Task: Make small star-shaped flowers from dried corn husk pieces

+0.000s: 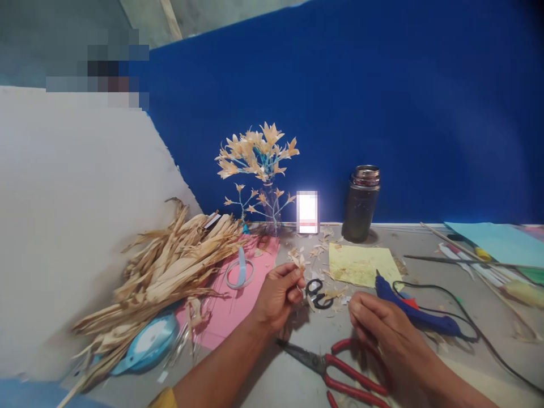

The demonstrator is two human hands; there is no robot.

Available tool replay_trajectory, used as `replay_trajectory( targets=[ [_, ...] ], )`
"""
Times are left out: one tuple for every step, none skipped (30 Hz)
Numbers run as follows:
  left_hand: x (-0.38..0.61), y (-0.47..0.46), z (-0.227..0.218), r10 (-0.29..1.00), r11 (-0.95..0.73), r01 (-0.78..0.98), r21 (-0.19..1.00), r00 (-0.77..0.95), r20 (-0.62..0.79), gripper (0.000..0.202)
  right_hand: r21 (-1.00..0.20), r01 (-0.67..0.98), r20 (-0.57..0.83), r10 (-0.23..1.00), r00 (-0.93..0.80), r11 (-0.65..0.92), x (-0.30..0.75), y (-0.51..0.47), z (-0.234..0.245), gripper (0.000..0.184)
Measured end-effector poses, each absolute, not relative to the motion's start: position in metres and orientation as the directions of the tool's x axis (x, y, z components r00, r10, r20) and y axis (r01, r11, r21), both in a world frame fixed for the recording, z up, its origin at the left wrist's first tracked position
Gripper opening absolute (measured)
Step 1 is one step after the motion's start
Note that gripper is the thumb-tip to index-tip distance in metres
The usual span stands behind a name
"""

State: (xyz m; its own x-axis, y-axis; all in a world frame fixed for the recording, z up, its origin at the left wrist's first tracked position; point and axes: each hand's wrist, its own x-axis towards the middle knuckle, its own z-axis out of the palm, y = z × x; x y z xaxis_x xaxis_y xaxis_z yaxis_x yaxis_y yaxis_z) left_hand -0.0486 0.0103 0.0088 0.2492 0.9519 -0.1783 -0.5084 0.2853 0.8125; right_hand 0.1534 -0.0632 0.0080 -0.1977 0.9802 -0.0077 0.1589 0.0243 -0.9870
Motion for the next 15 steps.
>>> replay_trajectory(
  targets=[
    [-0.05,0.012,0.008,0.953,0.287,-0.529,0.799,0.239,-0.184,0.041,-0.982,0.184,-0.003,0.982,-0.187,0.032,0.152,-0.063,0.006,0.049],
    [-0.051,0.014,0.006,0.952,0.294,-0.545,0.785,0.237,-0.192,0.041,-0.98,0.198,-0.003,0.983,-0.185,0.034,0.151,-0.063,0.003,0.05],
    [-0.051,0.014,0.005,0.948,0.307,-0.558,0.771,0.246,-0.201,0.042,-0.981,0.193,-0.005,0.982,-0.188,0.032,0.15,-0.063,0.0,0.049],
    [-0.051,0.014,0.003,0.943,0.324,-0.57,0.755,0.261,-0.207,0.042,-0.985,0.173,-0.006,0.981,-0.193,0.028,0.148,-0.063,-0.004,0.049],
    [-0.05,0.014,0.001,0.936,0.341,-0.581,0.739,0.28,-0.212,0.042,-0.989,0.146,-0.007,0.98,-0.198,0.023,0.147,-0.063,-0.008,0.047],
    [-0.05,0.013,0.0,0.93,0.357,-0.59,0.724,0.3,-0.214,0.041,-0.992,0.124,-0.011,0.979,-0.205,0.015,0.146,-0.063,-0.011,0.045],
    [-0.049,0.012,0.0,0.923,0.372,-0.598,0.71,0.318,-0.216,0.041,-0.993,0.118,-0.01,0.977,-0.212,0.015,0.145,-0.062,-0.014,0.042],
    [-0.049,0.012,-0.001,0.917,0.385,-0.602,0.7,0.333,-0.218,0.04,-0.991,0.134,0.002,0.977,-0.211,0.031,0.145,-0.061,-0.016,0.04],
    [-0.049,0.012,-0.001,0.914,0.391,-0.604,0.695,0.342,-0.217,0.039,-0.984,0.168,0.029,0.978,-0.208,0.065,0.146,-0.06,-0.018,0.037],
    [-0.049,0.011,-0.001,0.914,0.39,-0.603,0.696,0.347,-0.211,0.039,-0.971,0.217,0.056,0.977,-0.208,0.102,0.146,-0.059,-0.018,0.033],
    [-0.049,0.011,0.0,0.914,0.386,-0.602,0.699,0.35,-0.203,0.039,-0.954,0.266,0.081,0.974,-0.213,0.137,0.147,-0.059,-0.017,0.029],
    [-0.049,0.01,0.0,0.916,0.379,-0.598,0.706,0.352,-0.193,0.039,-0.938,0.306,0.096,0.97,-0.224,0.164,0.148,-0.058,-0.016,0.027],
    [-0.048,0.01,0.0,0.917,0.372,-0.593,0.714,0.355,-0.183,0.04,-0.927,0.332,0.102,0.968,-0.227,0.176,0.149,-0.058,-0.014,0.027],
    [-0.048,0.009,0.0,0.918,0.366,-0.586,0.723,0.357,-0.175,0.041,-0.924,0.34,0.1,0.969,-0.224,0.174,0.149,-0.059,-0.012,0.028],
    [-0.047,0.007,0.0,0.918,0.358,-0.571,0.739,0.358,-0.169,0.043,-0.928,0.334,0.097,0.972,-0.215,0.167,0.15,-0.06,-0.01,0.031]
  ],
)
